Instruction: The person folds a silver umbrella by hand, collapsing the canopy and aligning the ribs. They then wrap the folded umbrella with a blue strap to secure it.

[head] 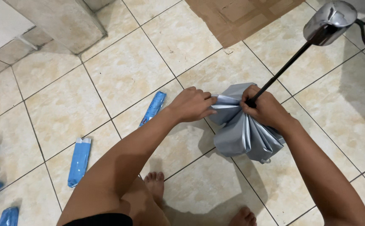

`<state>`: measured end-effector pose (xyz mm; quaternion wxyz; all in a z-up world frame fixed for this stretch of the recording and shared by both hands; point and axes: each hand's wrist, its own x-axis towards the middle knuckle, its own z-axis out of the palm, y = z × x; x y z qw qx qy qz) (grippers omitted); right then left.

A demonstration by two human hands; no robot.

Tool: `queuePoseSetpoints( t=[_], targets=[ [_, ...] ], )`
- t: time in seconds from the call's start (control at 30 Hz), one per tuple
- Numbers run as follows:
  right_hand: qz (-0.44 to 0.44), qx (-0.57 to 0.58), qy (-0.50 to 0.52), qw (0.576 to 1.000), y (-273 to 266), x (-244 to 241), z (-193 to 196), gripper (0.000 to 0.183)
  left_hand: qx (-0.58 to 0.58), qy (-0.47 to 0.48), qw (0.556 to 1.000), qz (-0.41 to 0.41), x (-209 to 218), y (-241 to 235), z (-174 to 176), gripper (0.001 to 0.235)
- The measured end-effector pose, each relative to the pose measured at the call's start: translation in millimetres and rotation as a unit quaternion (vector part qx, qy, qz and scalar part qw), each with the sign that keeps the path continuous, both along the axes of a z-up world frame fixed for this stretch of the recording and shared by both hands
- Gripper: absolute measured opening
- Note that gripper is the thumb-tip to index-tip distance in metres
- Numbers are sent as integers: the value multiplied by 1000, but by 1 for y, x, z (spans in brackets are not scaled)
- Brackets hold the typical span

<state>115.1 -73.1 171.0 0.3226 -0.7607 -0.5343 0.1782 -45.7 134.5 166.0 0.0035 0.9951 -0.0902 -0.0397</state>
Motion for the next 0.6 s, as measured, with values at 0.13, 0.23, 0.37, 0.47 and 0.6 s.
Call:
queuePoseSetpoints(
  t=[0.13, 0.23, 0.37, 0.47, 0.6],
  targets=[
    [5, -14, 6, 1000, 2, -1, 0, 15, -4, -49, 999, 16, 1, 0, -9, 24],
    [16, -26, -12, 999, 2, -2, 0, 15, -9, -122, 992, -2, -2, 0, -11, 21],
    [15, -33, -11, 999, 1, -4, 2, 15, -17, -137, 990, -21, -5, -3, -9, 21],
    [11, -27, -5, 1000, 2, -6, 2, 14, -20, -124, 992, -25, -5, -2, -19, 18],
    [7, -6, 4, 1000, 2, -3, -4, 13, 28, -103, 994, 2, -1, 3, -23, 20]
  ],
)
